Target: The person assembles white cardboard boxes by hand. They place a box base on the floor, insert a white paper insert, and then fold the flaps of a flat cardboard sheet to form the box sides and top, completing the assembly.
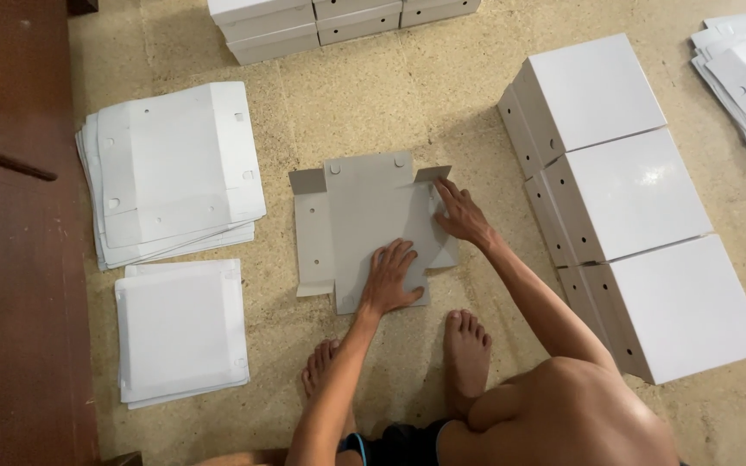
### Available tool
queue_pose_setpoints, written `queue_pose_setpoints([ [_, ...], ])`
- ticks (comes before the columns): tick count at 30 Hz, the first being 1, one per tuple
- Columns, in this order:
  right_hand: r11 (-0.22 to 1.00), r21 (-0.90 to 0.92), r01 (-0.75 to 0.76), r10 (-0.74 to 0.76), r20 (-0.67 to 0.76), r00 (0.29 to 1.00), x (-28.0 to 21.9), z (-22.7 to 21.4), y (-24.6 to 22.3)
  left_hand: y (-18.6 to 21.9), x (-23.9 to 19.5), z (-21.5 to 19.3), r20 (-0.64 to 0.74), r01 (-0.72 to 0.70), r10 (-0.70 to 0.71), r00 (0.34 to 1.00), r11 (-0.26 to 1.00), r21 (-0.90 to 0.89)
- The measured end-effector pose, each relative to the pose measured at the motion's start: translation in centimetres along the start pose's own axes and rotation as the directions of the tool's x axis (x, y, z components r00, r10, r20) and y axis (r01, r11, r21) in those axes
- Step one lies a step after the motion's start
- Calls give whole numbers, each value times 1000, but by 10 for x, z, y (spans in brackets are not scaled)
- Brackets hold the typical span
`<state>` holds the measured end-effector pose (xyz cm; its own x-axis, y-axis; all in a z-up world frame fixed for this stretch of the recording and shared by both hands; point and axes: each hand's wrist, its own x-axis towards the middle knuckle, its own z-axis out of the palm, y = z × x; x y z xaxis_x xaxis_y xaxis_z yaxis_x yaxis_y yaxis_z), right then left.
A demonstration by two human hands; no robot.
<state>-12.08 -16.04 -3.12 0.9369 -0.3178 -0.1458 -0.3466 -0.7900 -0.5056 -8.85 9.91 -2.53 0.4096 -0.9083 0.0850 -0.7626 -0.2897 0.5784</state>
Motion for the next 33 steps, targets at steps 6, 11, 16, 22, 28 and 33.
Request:
queue_pose_setpoints([
  [6,997,-80,10,-8,26,1000,-2,-1,-5,1,-1,2,16,34,-34,999,999,-21],
  [11,988,-155,5,11,105,994,-23,-6,-16,2,-1,0,60,46,-45,997,999,-29],
  [16,992,-120,-30,51,171,984,-47,-17,-30,7,-4,-10,103,56,-52,993,998,-35],
  [22,996,-42,-75,85,332,940,-80,-22,-31,7,-11,-24,236,-11,3,972,1000,30],
  [28,995,77,-68,40,320,946,-103,-45,-58,-8,-2,-9,288,-47,9,958,991,127],
  [33,998,49,-38,32,132,991,-109,-49,-67,-22,18,-13,176,-66,77,981,995,-71],
])
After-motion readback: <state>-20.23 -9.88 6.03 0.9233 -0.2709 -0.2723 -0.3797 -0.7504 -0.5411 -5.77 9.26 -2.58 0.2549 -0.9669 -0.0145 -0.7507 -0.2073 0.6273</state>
